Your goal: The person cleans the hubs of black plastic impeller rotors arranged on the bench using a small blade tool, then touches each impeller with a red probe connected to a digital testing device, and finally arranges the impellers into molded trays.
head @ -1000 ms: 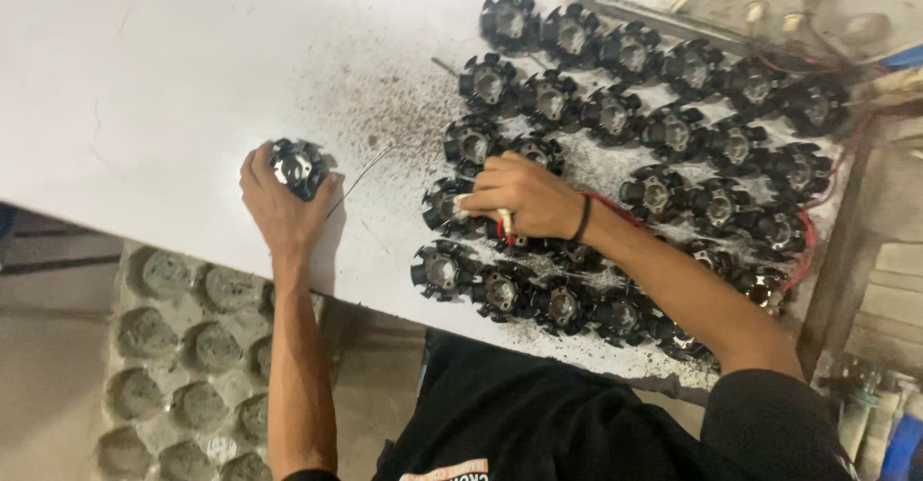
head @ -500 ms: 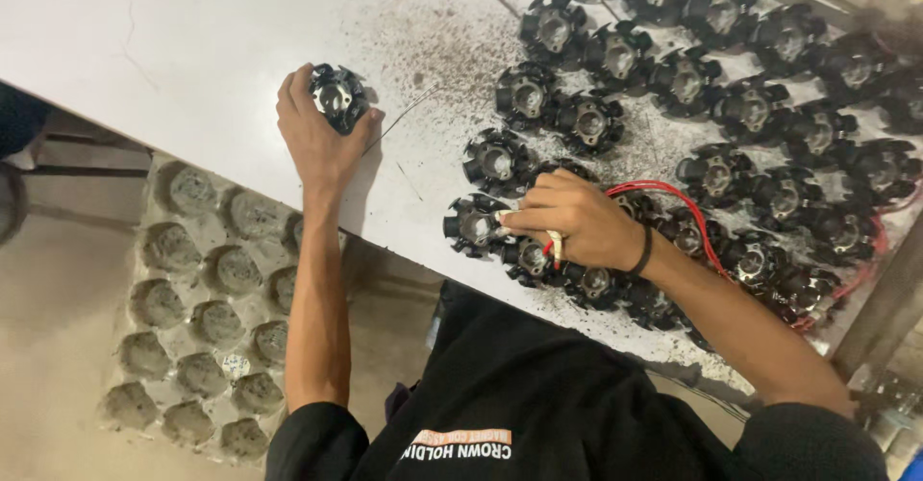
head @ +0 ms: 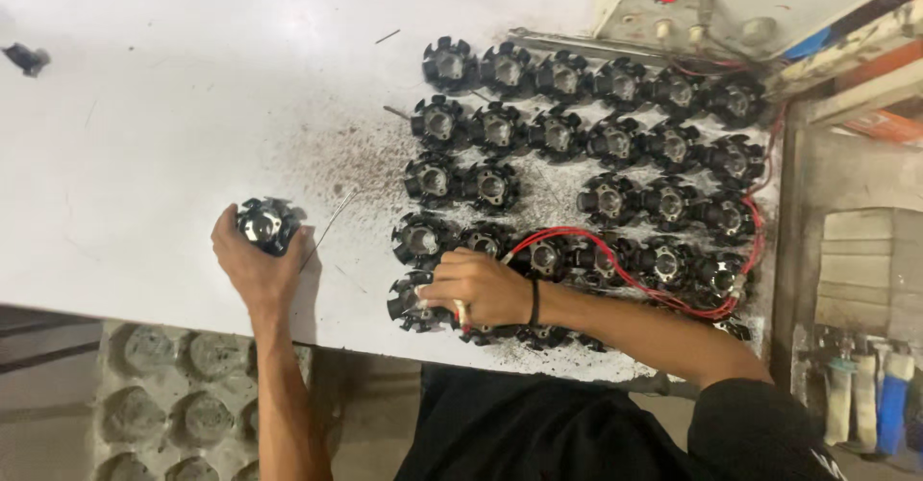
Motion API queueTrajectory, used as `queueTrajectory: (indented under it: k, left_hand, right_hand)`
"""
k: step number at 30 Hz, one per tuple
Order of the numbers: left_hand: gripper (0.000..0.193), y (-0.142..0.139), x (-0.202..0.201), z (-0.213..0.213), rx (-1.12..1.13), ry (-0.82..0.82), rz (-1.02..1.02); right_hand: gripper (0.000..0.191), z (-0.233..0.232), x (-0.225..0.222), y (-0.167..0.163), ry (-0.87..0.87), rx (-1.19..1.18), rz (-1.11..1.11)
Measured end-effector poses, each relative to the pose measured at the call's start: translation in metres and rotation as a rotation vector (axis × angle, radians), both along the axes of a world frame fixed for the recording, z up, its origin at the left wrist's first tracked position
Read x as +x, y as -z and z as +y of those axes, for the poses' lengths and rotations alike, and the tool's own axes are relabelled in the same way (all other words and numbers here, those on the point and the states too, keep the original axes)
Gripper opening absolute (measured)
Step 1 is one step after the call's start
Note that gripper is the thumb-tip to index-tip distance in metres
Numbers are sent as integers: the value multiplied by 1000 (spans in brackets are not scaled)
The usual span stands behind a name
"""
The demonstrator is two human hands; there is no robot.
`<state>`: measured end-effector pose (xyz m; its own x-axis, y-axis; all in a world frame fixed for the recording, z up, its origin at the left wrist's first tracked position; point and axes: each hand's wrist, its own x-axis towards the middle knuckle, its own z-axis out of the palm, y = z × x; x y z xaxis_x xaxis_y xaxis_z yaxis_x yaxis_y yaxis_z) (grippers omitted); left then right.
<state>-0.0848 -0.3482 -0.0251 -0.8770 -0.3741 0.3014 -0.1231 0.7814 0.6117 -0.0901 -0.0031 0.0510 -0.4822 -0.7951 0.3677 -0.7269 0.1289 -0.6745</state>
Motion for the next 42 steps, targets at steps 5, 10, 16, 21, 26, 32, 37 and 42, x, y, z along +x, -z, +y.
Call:
queueTrajectory:
  k: [5,10,16,21,26,32,37,42]
  left_hand:
    - [96,-3,3,5,-14,5,6]
    - [98,0,4,4,54,-2,-16]
    - [99,12,5,-8,14,-8,49]
    - [97,21,6,-18,-15,-10,50]
    - [95,19,7,-17,-5,9,50]
    - [98,5,2,-7,25,-10,-8]
    - [97,3,5,1,12,24,-2]
    - [98,4,8,0,10,28,9]
  right_hand:
    - [26,3,7,5,-54,106,118]
    - [27,4,6,-2,-62,106,89]
    - [24,8,-2,-9,-29,66,31]
    - [22,-8,2,3,-63,114,-15]
    - [34,-16,5,4,-139,128,117]
    - [30,-7,3,2,-139,178,143]
    - [40,1,4,8,-160,207,125]
    - [40,-3,3,3,-176,210,151]
